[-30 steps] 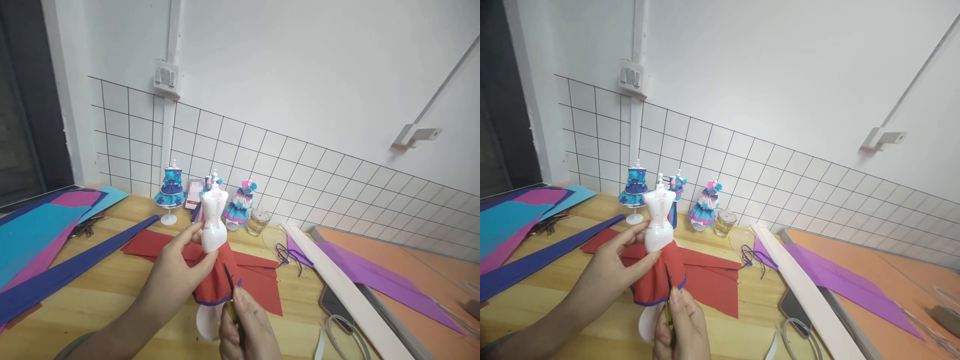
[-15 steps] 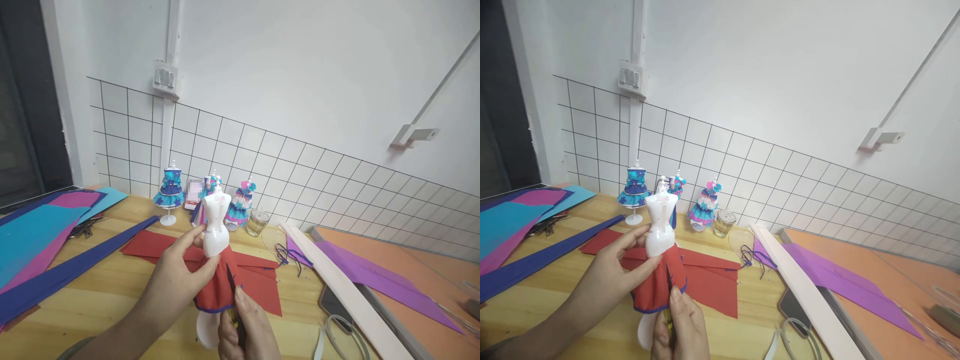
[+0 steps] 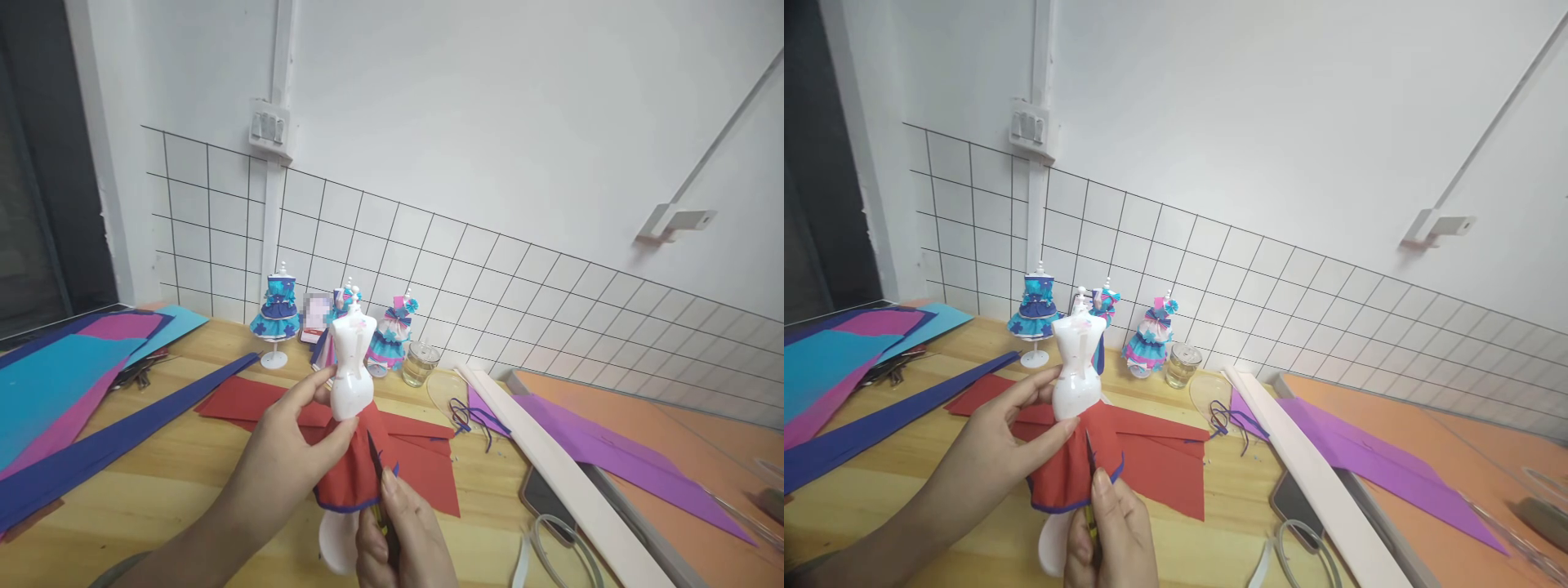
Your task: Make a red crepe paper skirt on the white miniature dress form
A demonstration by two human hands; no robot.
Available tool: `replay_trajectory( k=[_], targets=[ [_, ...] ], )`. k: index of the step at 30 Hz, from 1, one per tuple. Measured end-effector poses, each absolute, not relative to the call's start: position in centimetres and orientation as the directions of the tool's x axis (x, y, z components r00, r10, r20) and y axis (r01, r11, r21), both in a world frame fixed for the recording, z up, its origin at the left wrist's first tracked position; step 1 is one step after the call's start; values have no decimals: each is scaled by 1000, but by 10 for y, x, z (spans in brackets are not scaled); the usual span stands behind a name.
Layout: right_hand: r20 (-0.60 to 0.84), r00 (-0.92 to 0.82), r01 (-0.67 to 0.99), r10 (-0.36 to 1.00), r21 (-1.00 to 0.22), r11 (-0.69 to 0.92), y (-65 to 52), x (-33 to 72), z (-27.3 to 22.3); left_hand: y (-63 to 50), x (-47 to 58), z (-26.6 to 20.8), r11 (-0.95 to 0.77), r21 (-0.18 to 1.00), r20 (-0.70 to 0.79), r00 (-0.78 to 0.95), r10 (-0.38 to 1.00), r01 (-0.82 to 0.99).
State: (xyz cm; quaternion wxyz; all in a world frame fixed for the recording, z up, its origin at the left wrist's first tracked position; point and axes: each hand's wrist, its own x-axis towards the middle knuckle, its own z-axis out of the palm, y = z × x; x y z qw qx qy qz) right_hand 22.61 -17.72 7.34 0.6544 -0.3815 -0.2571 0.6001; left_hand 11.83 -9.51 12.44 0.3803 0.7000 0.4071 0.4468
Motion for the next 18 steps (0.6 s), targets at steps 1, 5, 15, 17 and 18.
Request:
replay_trajectory(
  k=[1,5,15,17,18],
  targets=[
    [-121,148,-594,982,-805,-10,-177,226,74,-95,118,124,-382,895,317,277,907,228],
    [-114,146,-606,983,-795,-2,-178,225,75,-95,118,123,-377,898,310,285,907,225],
    [-139,160,-597,977,-802,-17,-178,225,75,-96,118,125,-374,899,312,267,912,229],
    [-142,167,-593,976,-805,-15,-178,225,74,-96,117,125,-372,898,309,265,914,237],
    [-139,171,-587,975,-809,-13,-177,225,74,-96,117,125,-371,898,307,267,914,237]
  ],
)
